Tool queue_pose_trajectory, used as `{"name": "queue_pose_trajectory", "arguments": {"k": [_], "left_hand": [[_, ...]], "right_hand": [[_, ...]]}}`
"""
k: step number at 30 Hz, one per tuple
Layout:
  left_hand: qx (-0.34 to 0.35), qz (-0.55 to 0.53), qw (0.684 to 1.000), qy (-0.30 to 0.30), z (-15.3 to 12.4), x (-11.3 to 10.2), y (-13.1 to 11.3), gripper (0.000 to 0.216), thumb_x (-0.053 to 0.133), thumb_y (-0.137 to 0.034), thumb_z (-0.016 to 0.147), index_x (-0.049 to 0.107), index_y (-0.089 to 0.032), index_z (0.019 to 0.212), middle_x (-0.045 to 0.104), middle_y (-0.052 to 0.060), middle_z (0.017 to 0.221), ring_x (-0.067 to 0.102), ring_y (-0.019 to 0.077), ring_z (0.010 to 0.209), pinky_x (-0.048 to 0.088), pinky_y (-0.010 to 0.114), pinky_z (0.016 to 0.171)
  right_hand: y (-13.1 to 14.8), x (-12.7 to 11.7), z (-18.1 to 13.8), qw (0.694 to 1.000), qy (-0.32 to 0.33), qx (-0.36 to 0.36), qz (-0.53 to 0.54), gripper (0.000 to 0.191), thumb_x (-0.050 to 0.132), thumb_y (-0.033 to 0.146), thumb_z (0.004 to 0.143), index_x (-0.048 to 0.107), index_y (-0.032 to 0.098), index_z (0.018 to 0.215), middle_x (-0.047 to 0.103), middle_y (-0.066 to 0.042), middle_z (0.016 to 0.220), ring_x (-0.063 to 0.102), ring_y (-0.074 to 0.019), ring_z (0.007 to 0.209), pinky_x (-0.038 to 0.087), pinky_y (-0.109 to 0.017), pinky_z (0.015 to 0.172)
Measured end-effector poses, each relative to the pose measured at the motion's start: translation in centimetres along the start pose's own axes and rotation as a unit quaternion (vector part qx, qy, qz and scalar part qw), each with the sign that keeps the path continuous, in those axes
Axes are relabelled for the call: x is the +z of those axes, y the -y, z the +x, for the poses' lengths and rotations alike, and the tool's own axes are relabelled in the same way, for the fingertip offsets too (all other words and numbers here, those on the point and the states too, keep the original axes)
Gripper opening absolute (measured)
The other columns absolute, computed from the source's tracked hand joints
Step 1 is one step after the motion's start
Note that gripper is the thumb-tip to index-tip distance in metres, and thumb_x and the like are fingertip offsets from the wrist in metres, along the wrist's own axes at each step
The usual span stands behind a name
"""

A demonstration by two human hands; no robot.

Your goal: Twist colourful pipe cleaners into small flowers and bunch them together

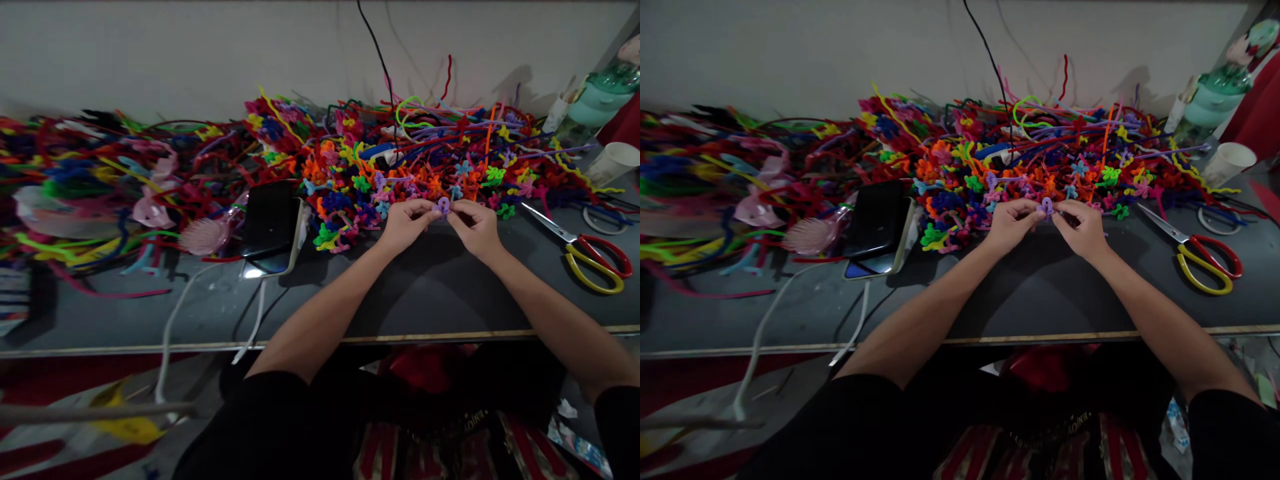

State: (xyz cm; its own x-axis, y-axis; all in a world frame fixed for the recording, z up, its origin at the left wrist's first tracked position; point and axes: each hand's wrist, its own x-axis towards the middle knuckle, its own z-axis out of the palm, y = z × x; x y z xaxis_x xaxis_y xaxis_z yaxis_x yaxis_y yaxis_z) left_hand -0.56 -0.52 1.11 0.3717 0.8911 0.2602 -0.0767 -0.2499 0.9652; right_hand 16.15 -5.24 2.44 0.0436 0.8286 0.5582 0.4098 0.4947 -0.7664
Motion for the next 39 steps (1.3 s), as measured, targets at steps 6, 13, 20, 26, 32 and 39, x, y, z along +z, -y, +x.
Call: {"name": "queue_pose_trajectory", "arguments": {"k": [6,13,20,26,32,39], "left_hand": [[0.003,0.000,0.999,-0.045,-0.3,0.6,-0.2,0.045,0.078,-0.059,0.070,0.073,-0.015,0.080,0.068,0.001,0.064,0.050,0.0065,0.046,0.043,0.021,0.045],[-0.037,-0.014,0.996,-0.076,-0.7,1.5,-0.6,0.043,0.080,-0.056,0.069,0.075,-0.015,0.078,0.067,0.001,0.062,0.048,0.0068,0.046,0.041,0.023,0.045],[-0.063,-0.002,0.994,-0.093,-0.9,2.0,-0.8,0.028,0.077,-0.045,0.076,0.075,-0.016,0.077,0.060,-0.003,0.053,0.045,0.0066,0.046,0.037,0.022,0.046],[0.045,0.124,0.989,-0.062,-0.7,0.9,-0.8,0.038,0.054,-0.047,0.094,0.074,-0.015,0.093,0.072,0.006,0.077,0.064,0.0147,0.068,0.051,0.026,0.062],[0.301,0.420,0.854,0.065,-0.6,-1.7,-1.7,0.033,0.041,-0.028,0.100,0.070,-0.019,0.114,0.075,0.010,0.110,0.068,0.0196,0.102,0.052,0.035,0.090],[0.350,0.488,0.791,0.115,-1.1,-2.2,-1.9,0.031,0.039,-0.025,0.102,0.067,-0.023,0.115,0.075,0.007,0.108,0.068,0.0162,0.095,0.050,0.031,0.074]], "right_hand": [[0.8,-0.3,0.1,0.999,0.017,-0.003,-0.032,0.024,0.062,0.041,0.086,0.078,0.023,0.085,0.074,-0.005,0.085,0.066,-0.0169,0.078,0.054,-0.034,0.075],[0.2,-0.5,0.2,0.999,0.006,0.050,-0.009,0.026,0.069,0.046,0.080,0.081,0.023,0.083,0.063,0.000,0.060,0.048,-0.0108,0.054,0.041,-0.028,0.054],[-0.5,-0.4,0.2,0.989,0.000,0.131,0.072,0.026,0.076,0.046,0.073,0.082,0.023,0.083,0.074,-0.002,0.072,0.059,-0.0135,0.060,0.046,-0.027,0.055],[-0.7,-0.6,0.8,0.968,0.019,0.211,0.136,0.029,0.083,0.046,0.062,0.080,0.019,0.074,0.065,0.001,0.057,0.051,-0.0094,0.050,0.038,-0.024,0.047],[-0.4,-2.1,1.9,0.910,0.166,0.313,0.215,0.029,0.087,0.037,0.052,0.074,0.015,0.067,0.045,0.007,0.041,0.029,-0.0024,0.039,0.020,-0.021,0.040],[-0.4,-2.8,2.2,0.887,0.277,0.320,0.182,0.028,0.084,0.037,0.054,0.073,0.014,0.066,0.048,0.006,0.044,0.030,-0.0024,0.041,0.018,-0.020,0.040]]}}
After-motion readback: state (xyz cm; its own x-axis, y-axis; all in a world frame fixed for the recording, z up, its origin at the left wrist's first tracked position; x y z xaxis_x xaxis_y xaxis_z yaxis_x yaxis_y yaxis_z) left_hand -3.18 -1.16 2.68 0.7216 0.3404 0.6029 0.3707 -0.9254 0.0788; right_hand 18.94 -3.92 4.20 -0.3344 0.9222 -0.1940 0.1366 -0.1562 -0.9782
